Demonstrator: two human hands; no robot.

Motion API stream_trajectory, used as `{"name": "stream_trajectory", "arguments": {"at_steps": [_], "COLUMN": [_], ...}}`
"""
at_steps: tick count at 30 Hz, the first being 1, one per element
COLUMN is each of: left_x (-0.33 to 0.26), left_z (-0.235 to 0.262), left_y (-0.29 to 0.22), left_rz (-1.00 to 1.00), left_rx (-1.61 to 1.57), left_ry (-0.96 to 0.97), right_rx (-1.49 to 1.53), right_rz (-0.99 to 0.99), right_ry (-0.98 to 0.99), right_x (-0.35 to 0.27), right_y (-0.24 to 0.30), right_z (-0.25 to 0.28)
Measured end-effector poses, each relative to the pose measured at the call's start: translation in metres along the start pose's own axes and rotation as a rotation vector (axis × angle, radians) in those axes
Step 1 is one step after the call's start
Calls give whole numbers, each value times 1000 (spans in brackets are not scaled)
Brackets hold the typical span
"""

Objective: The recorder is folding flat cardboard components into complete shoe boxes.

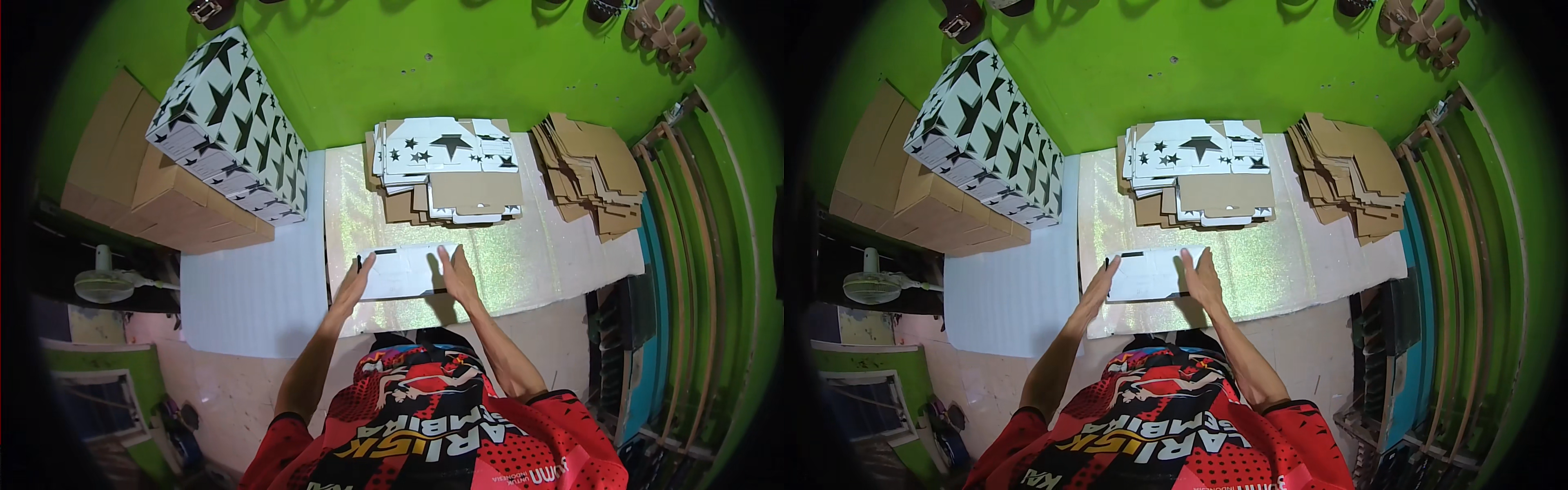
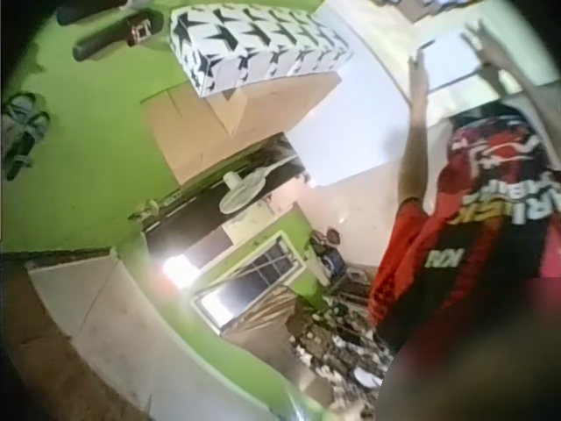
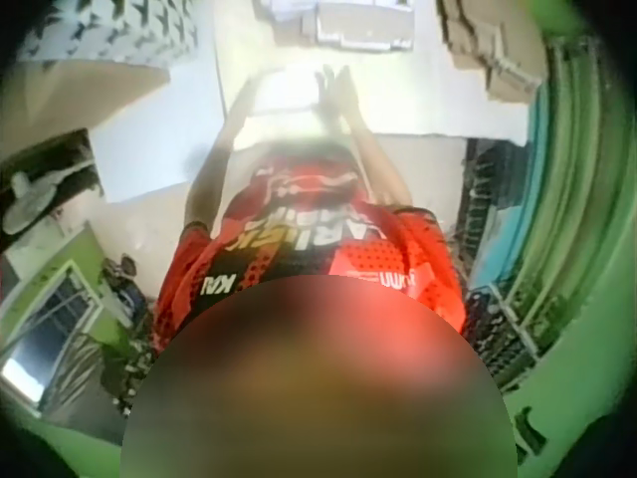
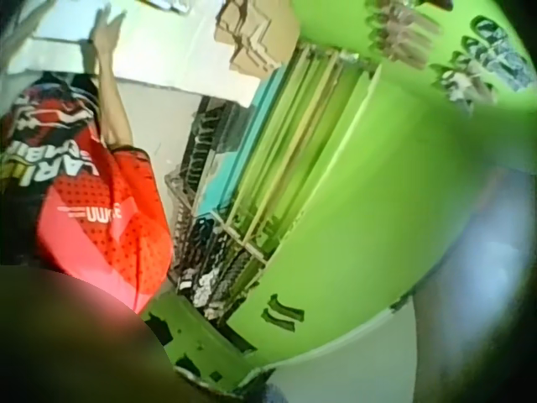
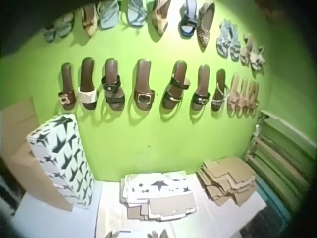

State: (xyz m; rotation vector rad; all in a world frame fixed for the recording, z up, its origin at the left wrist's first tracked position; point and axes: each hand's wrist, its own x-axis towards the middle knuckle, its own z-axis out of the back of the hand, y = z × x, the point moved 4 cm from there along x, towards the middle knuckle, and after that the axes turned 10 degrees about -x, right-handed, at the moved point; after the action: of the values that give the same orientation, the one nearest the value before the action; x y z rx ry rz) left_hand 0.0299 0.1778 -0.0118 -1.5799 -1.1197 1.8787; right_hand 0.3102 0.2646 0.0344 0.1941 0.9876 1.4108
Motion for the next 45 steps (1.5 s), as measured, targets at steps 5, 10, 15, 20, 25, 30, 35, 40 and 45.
{"name": "stream_trajectory", "arguments": {"at_steps": [5,10,15,20,25,30,35,40,45], "left_x": [-32,-69,-96,-74,-79,-84,-65,-51,-45], "left_z": [11,36,57,61,61,50,51,52,48], "left_y": [-46,-51,-23,75,123,69,54,61,75], "left_rz": [-55,-205,-523,-491,-291,-395,-408,-273,-186], "left_rx": [168,-170,-140,85,-40,-239,-129,-145,-112], "left_ry": [-126,-136,-94,-172,-225,-265,-267,-303,-351], "right_rx": [149,491,478,472,270,-389,-780,-790,-843], "right_rz": [-7,-49,168,275,133,647,954,939,921], "right_ry": [-164,-173,-172,-174,-103,-286,-11,-17,6], "right_x": [3,-18,-41,-44,-39,-58,-53,-35,-32], "right_y": [-15,-27,-23,-51,-88,-34,13,35,45], "right_z": [23,29,22,-2,-16,22,-13,-34,-37]}}
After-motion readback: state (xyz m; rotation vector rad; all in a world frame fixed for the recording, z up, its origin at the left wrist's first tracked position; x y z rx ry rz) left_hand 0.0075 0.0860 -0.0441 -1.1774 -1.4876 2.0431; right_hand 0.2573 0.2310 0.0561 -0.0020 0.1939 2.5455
